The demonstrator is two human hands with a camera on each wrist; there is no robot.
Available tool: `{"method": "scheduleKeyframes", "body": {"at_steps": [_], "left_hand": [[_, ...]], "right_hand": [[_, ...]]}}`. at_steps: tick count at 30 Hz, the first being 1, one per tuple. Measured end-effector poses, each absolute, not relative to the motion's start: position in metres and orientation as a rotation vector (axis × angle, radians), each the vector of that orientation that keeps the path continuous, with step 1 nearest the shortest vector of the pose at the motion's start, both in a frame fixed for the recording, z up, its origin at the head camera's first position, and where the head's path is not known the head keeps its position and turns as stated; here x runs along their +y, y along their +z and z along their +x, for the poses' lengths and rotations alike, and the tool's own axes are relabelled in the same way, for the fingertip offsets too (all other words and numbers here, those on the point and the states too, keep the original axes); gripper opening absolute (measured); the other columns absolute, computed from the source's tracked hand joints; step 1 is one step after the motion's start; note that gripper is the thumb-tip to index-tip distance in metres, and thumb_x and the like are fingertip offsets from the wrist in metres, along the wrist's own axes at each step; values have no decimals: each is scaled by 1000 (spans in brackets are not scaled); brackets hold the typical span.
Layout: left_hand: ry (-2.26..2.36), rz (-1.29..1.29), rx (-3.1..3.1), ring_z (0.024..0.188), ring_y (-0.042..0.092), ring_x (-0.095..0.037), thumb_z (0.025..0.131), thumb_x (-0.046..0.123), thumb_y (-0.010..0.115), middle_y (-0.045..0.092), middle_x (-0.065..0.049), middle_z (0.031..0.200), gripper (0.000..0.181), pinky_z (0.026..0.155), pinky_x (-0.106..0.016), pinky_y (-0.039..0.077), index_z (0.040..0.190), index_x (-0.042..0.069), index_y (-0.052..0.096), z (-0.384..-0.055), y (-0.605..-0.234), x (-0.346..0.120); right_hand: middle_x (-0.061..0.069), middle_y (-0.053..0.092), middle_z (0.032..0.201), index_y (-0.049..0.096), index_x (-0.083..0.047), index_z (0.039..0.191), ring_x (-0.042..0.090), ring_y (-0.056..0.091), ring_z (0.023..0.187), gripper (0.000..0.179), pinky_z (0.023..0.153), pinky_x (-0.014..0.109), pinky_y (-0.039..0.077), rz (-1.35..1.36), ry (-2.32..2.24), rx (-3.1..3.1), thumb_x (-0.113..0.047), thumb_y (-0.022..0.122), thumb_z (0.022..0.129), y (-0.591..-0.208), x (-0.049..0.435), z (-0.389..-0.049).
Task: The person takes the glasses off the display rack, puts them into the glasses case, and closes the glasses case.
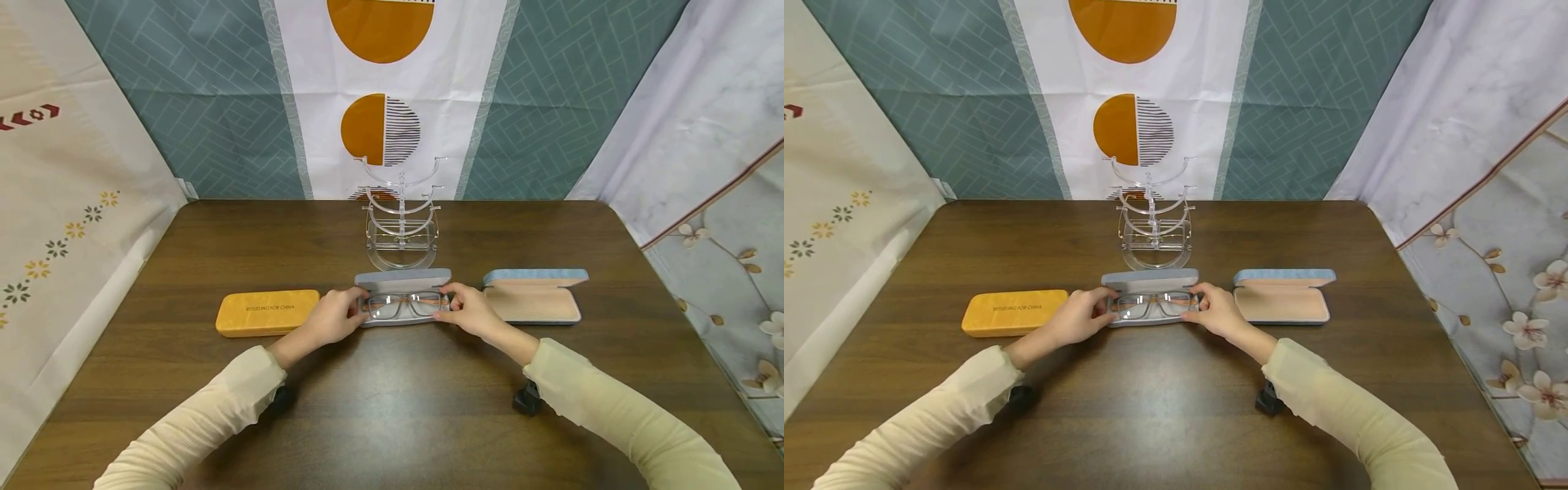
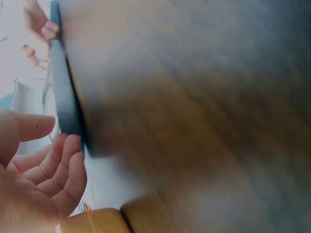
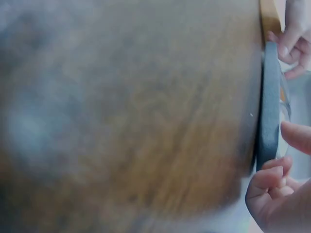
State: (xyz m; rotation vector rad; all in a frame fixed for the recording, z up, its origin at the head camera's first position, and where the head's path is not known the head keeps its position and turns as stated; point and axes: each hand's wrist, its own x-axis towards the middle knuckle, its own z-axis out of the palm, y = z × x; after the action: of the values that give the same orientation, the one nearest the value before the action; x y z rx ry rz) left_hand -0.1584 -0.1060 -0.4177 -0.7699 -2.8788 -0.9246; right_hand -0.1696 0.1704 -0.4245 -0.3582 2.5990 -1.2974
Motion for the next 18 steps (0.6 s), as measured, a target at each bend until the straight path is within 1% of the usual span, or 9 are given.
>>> {"method": "scheduleKeyframes", "body": {"at_steps": [3, 7, 9, 14, 18], "left_hand": [[-1001, -825, -2861, 46, 40, -4, 77, 4, 69, 50, 5, 57, 31, 45, -20, 36, 106, -4, 60, -158, -415, -109], [-1082, -838, -2857, 45, 41, -3, 80, 5, 67, 53, 5, 59, 32, 44, -20, 37, 110, -3, 58, -156, -413, -113], [-1121, -837, -2844, 45, 42, -4, 81, 5, 65, 55, 4, 60, 31, 44, -20, 38, 110, -3, 58, -156, -413, -115], [-1201, -809, -2806, 52, 50, -6, 82, 5, 64, 60, 0, 68, 29, 50, -22, 43, 108, -5, 59, -155, -410, -119], [-1248, -750, -2803, 60, 55, -10, 82, 6, 64, 62, -4, 77, 27, 55, -24, 46, 106, -6, 59, -153, -407, -121]], "right_hand": [[1, 48, 60, 53, 6, 116, 10, 40, 48, 48, 50, 26, 37, -356, -1365, 2537, -11, 73, 76, -422, 173, -170], [4, 53, 63, 49, 7, 118, 12, 44, 51, 49, 49, 25, 39, -309, -1452, 2447, -8, 72, 77, -420, 176, -170], [6, 55, 67, 46, 7, 120, 15, 48, 53, 51, 49, 26, 42, -279, -1480, 2421, -7, 71, 77, -419, 177, -170], [10, 58, 78, 41, 6, 122, 21, 54, 60, 56, 50, 29, 46, -240, -1520, 2406, -6, 71, 77, -415, 177, -166], [14, 58, 86, 36, 7, 125, 17, 52, 62, 60, 51, 28, 45, -213, -1519, 2411, -6, 71, 77, -411, 178, -163]]}}
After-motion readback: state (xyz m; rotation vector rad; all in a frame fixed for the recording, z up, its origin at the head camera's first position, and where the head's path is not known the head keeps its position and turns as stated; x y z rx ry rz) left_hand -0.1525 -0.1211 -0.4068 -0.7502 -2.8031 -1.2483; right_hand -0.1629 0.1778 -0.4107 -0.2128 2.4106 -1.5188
